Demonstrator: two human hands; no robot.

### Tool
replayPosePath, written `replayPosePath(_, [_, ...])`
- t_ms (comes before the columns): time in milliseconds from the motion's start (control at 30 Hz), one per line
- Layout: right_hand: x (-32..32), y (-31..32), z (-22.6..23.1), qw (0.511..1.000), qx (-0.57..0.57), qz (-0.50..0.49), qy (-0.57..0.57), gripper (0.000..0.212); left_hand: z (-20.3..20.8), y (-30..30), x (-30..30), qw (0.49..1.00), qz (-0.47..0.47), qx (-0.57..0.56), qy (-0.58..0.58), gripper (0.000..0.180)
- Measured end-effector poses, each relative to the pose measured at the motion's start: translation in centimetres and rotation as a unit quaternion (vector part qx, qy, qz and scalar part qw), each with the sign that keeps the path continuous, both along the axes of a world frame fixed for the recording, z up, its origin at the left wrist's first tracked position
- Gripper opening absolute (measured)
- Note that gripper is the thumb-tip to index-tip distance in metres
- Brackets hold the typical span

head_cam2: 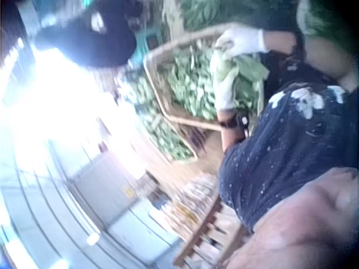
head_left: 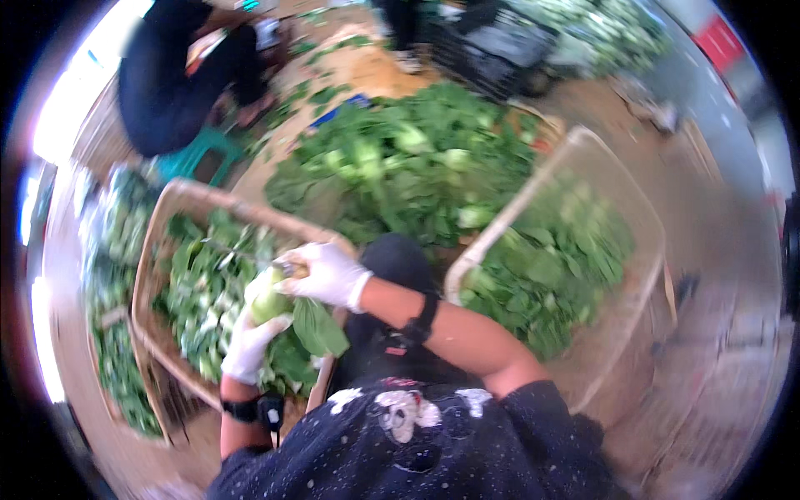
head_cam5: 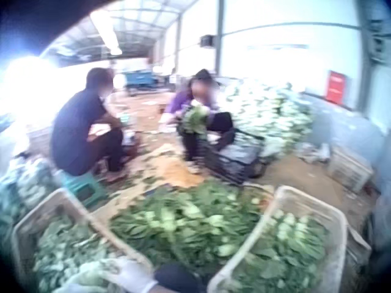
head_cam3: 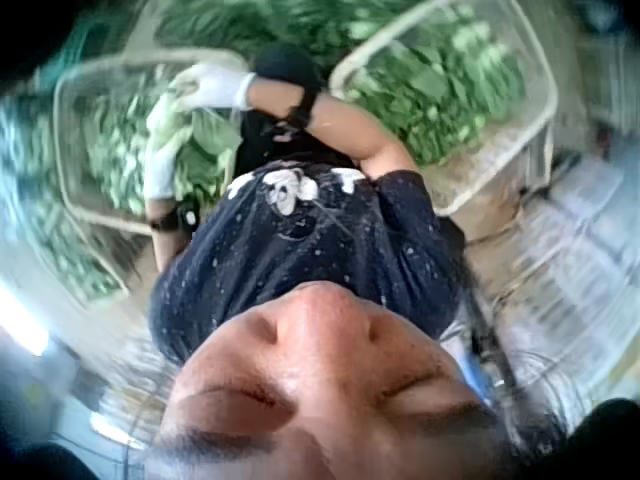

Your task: The person trims the root ends of bok choy using a knife and neatly stacks the trimmed vegetables into a white plastic basket.

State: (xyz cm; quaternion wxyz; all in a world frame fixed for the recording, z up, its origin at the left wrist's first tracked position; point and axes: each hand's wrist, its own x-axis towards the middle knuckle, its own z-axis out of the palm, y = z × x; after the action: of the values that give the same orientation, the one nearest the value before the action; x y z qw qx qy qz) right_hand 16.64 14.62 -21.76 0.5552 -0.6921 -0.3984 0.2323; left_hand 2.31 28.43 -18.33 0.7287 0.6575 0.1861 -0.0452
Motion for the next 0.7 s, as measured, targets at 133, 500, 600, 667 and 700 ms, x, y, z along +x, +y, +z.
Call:
replayPosePath(133, [2.4, -2.5, -2.5, 0.981, -0.028, -0.120, 0.148, 0.035, 0.0, 6.3, 1.0, 0.990, -0.088, 0.063, 0.093, 0.057])
replayPosePath(500, [9.0, -26.7, -2.1, 0.799, 0.072, -0.591, 0.083, 0.023, -5.4, 9.3, 20.8, 0.974, 0.157, -0.153, 0.052, 0.080])
replayPosePath(600, [13.5, -39.8, -9.9, 0.677, -0.164, -0.716, -0.044, 0.031, -4.4, 0.7, 21.4, 0.997, 0.043, 0.026, -0.054, 0.064])
replayPosePath(667, [15.9, -46.3, -14.6, 0.650, -0.316, -0.690, -0.043, 0.033, -1.8, -7.1, 20.5, 0.997, -0.037, 0.003, -0.068, 0.059])
replayPosePath(700, [16.9, -48.6, -16.2, 0.646, -0.352, -0.676, -0.043, 0.035, -1.2, -10.3, 19.9, 0.995, -0.071, 0.033, -0.063, 0.057])
